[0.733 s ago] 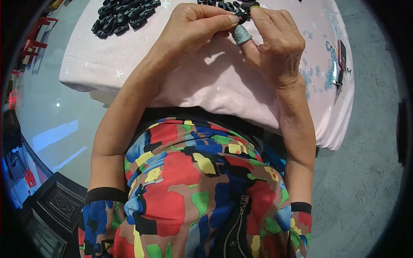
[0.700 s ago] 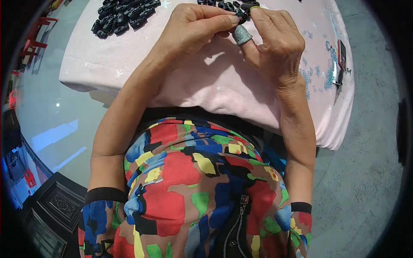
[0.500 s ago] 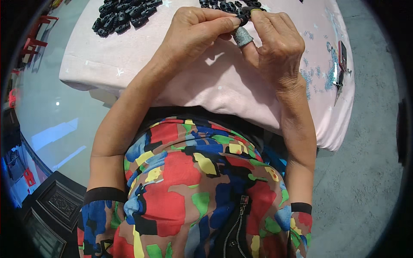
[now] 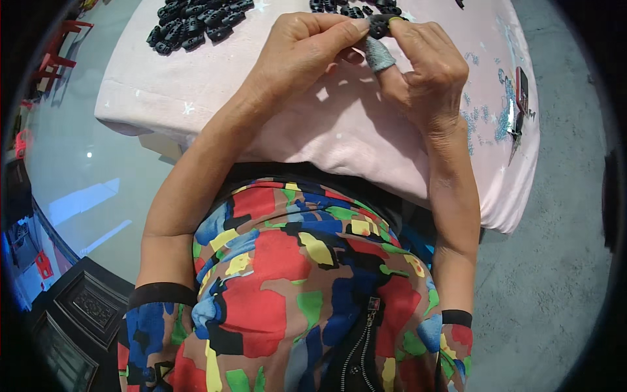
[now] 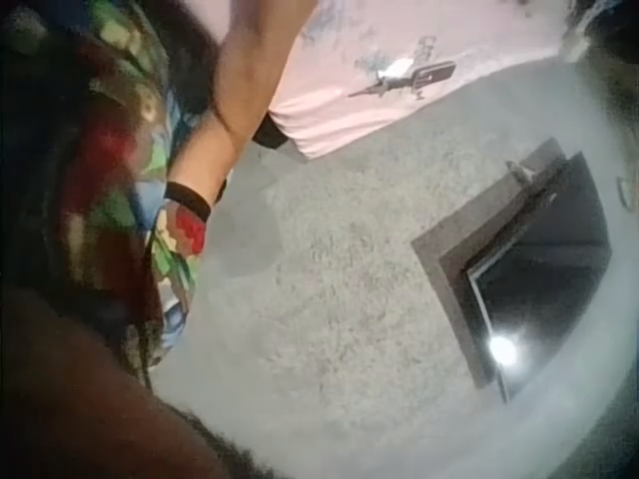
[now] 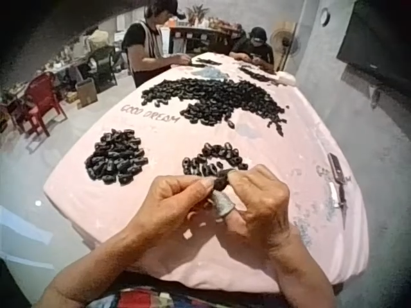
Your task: Inspect and sort small black plastic industrial components on a workstation table.
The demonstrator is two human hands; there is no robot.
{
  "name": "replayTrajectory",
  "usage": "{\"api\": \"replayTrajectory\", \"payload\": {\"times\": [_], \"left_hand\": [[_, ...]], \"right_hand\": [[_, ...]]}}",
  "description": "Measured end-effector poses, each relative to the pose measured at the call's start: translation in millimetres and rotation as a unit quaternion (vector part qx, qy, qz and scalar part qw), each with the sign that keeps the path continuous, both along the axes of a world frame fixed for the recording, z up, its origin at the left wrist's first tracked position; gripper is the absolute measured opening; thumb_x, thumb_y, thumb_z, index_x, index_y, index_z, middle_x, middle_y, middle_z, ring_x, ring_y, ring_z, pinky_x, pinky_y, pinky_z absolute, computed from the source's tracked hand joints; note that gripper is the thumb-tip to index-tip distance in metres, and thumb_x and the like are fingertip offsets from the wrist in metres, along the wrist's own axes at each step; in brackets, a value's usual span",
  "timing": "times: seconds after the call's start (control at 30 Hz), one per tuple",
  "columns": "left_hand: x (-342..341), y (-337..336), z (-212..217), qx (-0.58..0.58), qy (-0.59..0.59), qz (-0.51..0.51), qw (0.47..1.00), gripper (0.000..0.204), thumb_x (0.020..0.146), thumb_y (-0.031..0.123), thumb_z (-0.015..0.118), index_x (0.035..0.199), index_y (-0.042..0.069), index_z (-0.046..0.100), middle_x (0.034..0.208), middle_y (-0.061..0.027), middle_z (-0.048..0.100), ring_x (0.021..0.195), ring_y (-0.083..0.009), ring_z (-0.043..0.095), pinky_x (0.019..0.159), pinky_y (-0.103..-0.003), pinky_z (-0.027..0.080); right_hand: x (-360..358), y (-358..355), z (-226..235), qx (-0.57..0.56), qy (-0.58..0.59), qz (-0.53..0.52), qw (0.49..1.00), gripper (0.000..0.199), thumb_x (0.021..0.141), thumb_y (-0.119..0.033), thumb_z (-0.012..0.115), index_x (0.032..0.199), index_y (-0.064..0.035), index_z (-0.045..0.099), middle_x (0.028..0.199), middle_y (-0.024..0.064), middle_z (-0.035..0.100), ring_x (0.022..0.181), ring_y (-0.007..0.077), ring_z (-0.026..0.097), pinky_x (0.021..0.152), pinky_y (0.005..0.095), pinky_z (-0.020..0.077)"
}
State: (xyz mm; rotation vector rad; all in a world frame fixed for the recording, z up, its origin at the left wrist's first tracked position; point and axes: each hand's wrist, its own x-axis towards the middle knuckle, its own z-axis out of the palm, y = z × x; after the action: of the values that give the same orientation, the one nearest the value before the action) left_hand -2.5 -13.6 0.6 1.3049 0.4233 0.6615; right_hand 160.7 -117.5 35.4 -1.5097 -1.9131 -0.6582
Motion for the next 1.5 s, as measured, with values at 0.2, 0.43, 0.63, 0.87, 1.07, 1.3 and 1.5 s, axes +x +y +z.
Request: {"api": "replayTrajectory", "payload": {"times": [0.2, 0.43, 0.63, 0.87, 1.07, 1.3, 1.5], "left_hand": [[0.5, 0.2, 0.7, 0.056, 0.013, -0.011, 0.998, 0.024, 0.097, 0.030, 0.073, 0.103, 0.007, 0.076, 0.083, 0.0044, 0.068, 0.068, -0.0004, 0.055, 0.057, -0.016, 0.041], [-46.3, 35.7, 6.2, 0.356, 0.125, 0.181, 0.908, 0.019, 0.096, 0.019, 0.074, 0.107, 0.004, 0.077, 0.093, -0.0024, 0.075, 0.086, -0.0096, 0.068, 0.078, -0.024, 0.054], [-92.4, 75.5, -2.0, 0.570, 0.308, 0.351, 0.676, 0.021, 0.093, 0.026, 0.074, 0.108, 0.012, 0.079, 0.103, -0.0097, 0.076, 0.098, -0.0251, 0.070, 0.089, -0.037, 0.054], [-78.7, 73.3, 0.2, 0.572, 0.217, 0.340, 0.714, 0.022, 0.095, 0.018, 0.073, 0.115, 0.010, 0.078, 0.103, -0.0099, 0.076, 0.091, -0.0202, 0.073, 0.082, -0.033, 0.058], [-20.8, 17.6, -1.2, 0.557, 0.255, 0.063, 0.788, 0.033, 0.090, 0.027, 0.072, 0.121, 0.016, 0.075, 0.107, -0.0093, 0.067, 0.112, -0.0288, 0.063, 0.091, -0.040, 0.053], [9.7, 23.3, 2.7, 0.590, 0.172, 0.067, 0.786, 0.030, 0.094, 0.014, 0.065, 0.123, 0.013, 0.074, 0.105, -0.0097, 0.066, 0.099, -0.0311, 0.066, 0.087, -0.039, 0.053], [47.4, 11.4, 43.3, 0.555, 0.194, 0.034, 0.808, 0.016, 0.092, 0.010, 0.064, 0.100, 0.000, 0.074, 0.091, -0.0182, 0.067, 0.089, -0.0352, 0.064, 0.076, -0.044, 0.054]], "right_hand": [[0.5, -0.3, -6.8, -0.005, -0.012, 0.010, 1.000, 0.035, 0.067, -0.010, 0.076, 0.101, -0.0041, 0.072, 0.091, 0.0087, 0.073, 0.083, 0.0277, 0.069, 0.073, 0.0376, 0.0571], [8.8, -3.4, -12.3, -0.042, 0.005, 0.001, 0.999, 0.033, 0.072, -0.015, 0.079, 0.104, -0.0070, 0.074, 0.089, 0.0071, 0.072, 0.081, 0.0261, 0.068, 0.072, 0.0368, 0.0559], [10.0, 2.8, -17.1, -0.120, 0.012, -0.046, 0.992, 0.018, 0.078, -0.024, 0.082, 0.091, -0.0132, 0.075, 0.077, 0.0041, 0.063, 0.075, 0.0237, 0.064, 0.065, 0.0382, 0.0530], [25.0, 1.6, -20.2, -0.103, 0.048, -0.112, 0.987, 0.017, 0.081, -0.017, 0.074, 0.098, -0.0120, 0.077, 0.080, 0.0083, 0.066, 0.078, 0.0280, 0.065, 0.070, 0.0414, 0.0545], [43.4, -10.0, -11.5, -0.145, 0.132, -0.150, 0.969, 0.022, 0.081, -0.016, 0.066, 0.099, -0.0099, 0.078, 0.089, 0.0128, 0.073, 0.084, 0.0324, 0.070, 0.077, 0.0433, 0.0557], [66.3, -21.3, -4.3, -0.159, 0.149, -0.196, 0.956, 0.024, 0.079, -0.017, 0.065, 0.097, -0.0098, 0.080, 0.081, 0.0150, 0.074, 0.075, 0.0342, 0.072, 0.075, 0.0419, 0.0569], [70.7, -23.3, -2.3, -0.186, 0.166, -0.224, 0.942, 0.025, 0.082, -0.019, 0.065, 0.099, -0.0115, 0.080, 0.080, 0.0153, 0.074, 0.072, 0.0331, 0.072, 0.073, 0.0423, 0.0569]]}}
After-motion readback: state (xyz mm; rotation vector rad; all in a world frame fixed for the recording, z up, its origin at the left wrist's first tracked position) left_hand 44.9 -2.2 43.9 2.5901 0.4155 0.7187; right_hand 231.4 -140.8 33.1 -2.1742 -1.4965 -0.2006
